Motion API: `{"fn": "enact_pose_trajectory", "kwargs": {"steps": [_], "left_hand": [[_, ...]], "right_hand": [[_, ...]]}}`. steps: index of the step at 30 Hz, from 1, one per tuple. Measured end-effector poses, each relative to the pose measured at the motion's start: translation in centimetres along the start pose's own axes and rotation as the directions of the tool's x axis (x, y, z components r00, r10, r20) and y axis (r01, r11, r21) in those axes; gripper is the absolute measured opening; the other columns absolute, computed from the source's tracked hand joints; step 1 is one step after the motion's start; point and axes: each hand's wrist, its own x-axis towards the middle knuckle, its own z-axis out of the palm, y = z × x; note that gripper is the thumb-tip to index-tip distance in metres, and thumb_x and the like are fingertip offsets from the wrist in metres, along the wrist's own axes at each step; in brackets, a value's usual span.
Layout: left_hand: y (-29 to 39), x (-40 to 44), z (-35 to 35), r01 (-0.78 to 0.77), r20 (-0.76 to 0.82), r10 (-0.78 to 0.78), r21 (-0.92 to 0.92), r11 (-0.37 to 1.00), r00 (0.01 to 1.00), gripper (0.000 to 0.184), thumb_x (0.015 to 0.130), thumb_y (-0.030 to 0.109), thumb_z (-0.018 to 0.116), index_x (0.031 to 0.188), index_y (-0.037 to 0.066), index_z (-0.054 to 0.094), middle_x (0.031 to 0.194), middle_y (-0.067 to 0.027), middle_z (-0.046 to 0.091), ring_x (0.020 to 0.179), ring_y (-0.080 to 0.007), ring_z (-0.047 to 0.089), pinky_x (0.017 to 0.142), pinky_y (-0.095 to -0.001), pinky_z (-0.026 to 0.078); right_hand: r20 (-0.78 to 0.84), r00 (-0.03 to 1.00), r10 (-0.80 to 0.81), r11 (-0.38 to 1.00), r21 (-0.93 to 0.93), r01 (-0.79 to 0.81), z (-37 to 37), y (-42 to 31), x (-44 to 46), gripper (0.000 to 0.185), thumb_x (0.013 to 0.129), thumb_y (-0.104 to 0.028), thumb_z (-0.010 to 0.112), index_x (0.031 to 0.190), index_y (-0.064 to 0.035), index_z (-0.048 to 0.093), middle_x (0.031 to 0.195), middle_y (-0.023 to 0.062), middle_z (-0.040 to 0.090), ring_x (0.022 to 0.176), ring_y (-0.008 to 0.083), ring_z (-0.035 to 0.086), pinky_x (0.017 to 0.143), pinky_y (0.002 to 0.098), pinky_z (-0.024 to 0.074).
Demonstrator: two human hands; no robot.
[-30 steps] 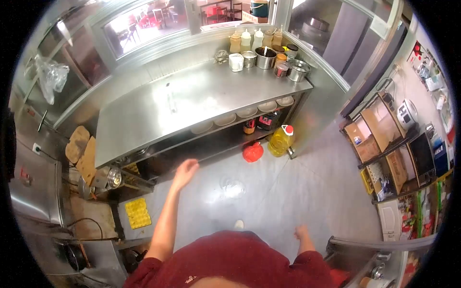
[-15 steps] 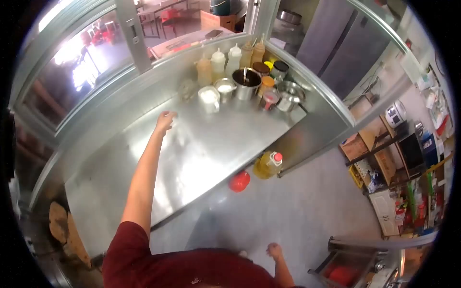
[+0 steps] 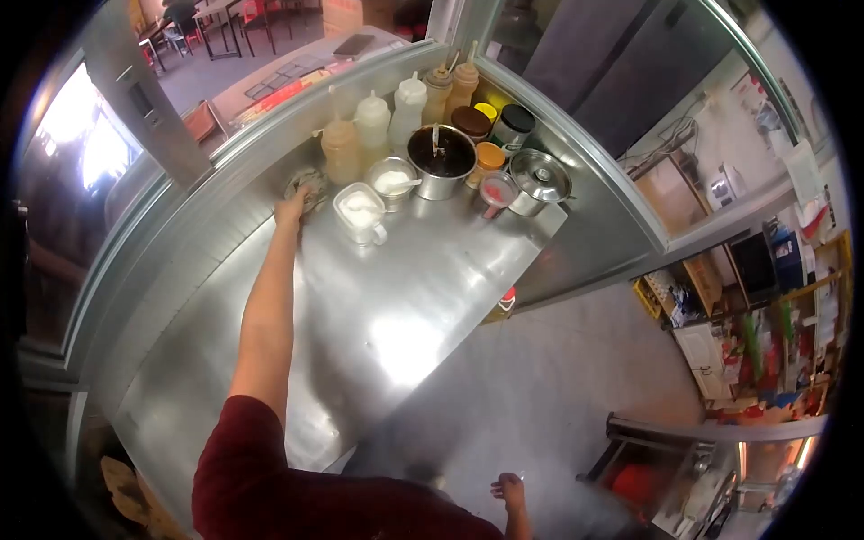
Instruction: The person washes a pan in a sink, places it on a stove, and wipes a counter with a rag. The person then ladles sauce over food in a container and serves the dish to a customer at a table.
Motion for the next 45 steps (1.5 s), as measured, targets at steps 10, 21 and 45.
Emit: {"fn": "enact_pose_trajectory", "kwargs": {"steps": [10,21,45], "left_hand": [[-2.5,-16.3,-7.4,-0.096,0.117,0.285,-0.766,0.635,0.951,0.034,0.07,0.013,0.058,0.101,-0.001,0.051,0.097,-0.0081,0.056,0.088,-0.0174,0.054,0.076,-0.0282,0.044],[-8.7,-59.8,5.0,0.345,0.729,0.116,-0.45,0.823,0.675,0.044,0.077,0.025,0.054,0.113,0.002,0.046,0.109,-0.0082,0.05,0.104,-0.0175,0.044,0.09,-0.03,0.034],[-7.0,-64.1,8.0,-0.856,0.983,0.037,0.176,-0.487,0.181,0.017,0.064,0.015,0.061,0.079,0.01,0.065,0.079,-0.0066,0.063,0.075,-0.018,0.061,0.056,-0.0284,0.045]], "right_hand": [[0.303,0.803,-0.514,0.805,-0.154,0.573,6.2,-12.8,1.4,0.032,0.082,-0.017,0.052,0.11,-0.0028,0.047,0.086,0.0089,0.059,0.074,0.015,0.056,0.065,0.025,0.0446],[0.3,0.509,-0.807,0.498,0.809,0.312,2.7,-16.6,-3.0,0.055,0.078,-0.033,0.057,0.122,-0.0067,0.037,0.12,0.0065,0.045,0.11,0.0212,0.044,0.091,0.0361,0.0375],[0.596,-0.378,-0.708,-0.242,0.299,0.923,-2.4,-14.3,-22.8,0.048,0.065,-0.038,0.065,0.099,-0.0054,0.058,0.08,0.0132,0.052,0.074,0.0252,0.047,0.068,0.0353,0.0414]]}}
